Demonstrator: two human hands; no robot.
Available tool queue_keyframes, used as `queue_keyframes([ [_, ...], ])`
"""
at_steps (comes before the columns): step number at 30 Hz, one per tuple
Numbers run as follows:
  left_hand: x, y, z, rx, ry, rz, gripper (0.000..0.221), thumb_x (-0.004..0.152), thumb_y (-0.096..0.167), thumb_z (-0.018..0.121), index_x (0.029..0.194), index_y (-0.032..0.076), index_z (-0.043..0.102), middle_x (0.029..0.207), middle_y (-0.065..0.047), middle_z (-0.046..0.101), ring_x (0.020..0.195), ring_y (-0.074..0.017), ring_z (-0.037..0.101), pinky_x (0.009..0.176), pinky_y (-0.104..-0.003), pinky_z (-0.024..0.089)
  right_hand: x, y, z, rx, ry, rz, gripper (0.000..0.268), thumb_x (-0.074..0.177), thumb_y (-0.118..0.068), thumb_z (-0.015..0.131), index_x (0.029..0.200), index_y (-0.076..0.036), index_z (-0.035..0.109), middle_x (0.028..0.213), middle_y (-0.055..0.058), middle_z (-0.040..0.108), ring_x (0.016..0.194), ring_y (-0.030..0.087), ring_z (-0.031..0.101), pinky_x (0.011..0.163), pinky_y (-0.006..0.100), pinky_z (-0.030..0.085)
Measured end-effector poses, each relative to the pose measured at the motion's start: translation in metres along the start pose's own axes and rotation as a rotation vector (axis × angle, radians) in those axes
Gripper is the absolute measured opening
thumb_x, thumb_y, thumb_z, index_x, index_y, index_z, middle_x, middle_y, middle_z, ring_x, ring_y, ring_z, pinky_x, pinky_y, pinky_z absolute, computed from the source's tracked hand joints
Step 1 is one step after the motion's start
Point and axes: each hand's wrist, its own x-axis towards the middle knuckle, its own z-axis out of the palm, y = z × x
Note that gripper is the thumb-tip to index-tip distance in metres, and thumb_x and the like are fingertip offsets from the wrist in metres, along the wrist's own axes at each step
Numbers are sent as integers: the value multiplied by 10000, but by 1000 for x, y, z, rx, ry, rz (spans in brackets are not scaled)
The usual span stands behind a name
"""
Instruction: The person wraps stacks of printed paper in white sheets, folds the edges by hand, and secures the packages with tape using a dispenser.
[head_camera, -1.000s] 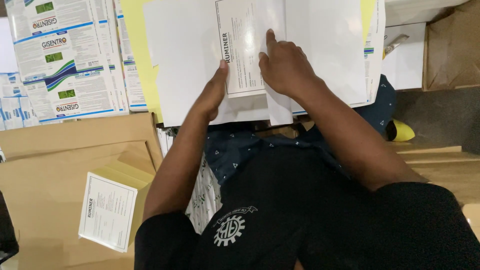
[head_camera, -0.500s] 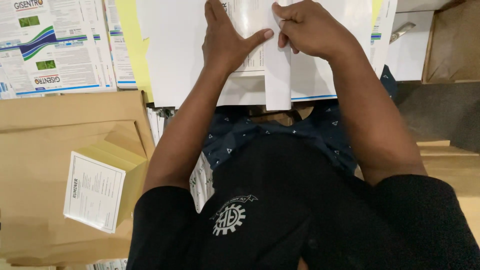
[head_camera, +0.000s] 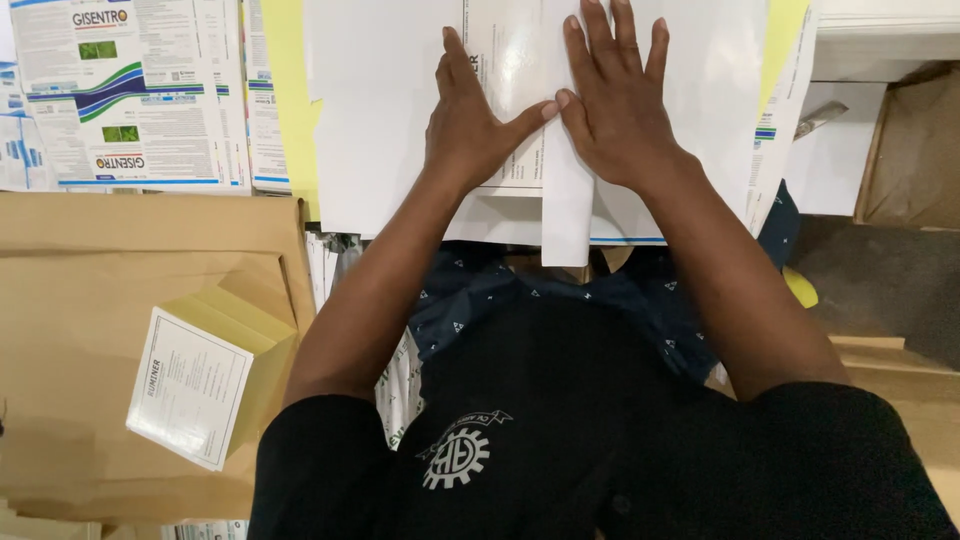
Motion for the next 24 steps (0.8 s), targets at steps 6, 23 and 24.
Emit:
queue_keyframes([
  [6, -5, 11, -6, 9, -22, -1, 1478, 798, 837, 724, 1549, -138, -95, 1515, -410, 311, 1211, -422, 670, 798, -428, 657, 5, -7, -4, -4, -40, -13, 658, 1180, -263, 387, 1695, 77, 158, 1781, 223, 69, 1627, 367, -62, 1228, 664, -132],
  [23, -6, 20, -8, 131, -77, -60, 1676, 621, 752, 927, 1525, -64, -224, 1582, -402, 188, 1249, -429, 614, 938, -474, 586, 55, 108, 76, 1045, 441, 376, 569, 1126, -445, 379, 1542, -62, 443, 1541, 122, 544, 1451, 262, 485, 1255, 463, 349],
  [24, -6, 24, -11, 110, -96, -92, 1677, 605, 735, 930, 1525, -54, -229, 1580, -392, 196, 1248, -430, 614, 927, -466, 599, 72, 126, 97, 1200, 537, 275, 557, 1144, -437, 402, 1522, -36, 474, 1528, 159, 533, 1431, 278, 481, 1257, 471, 349],
])
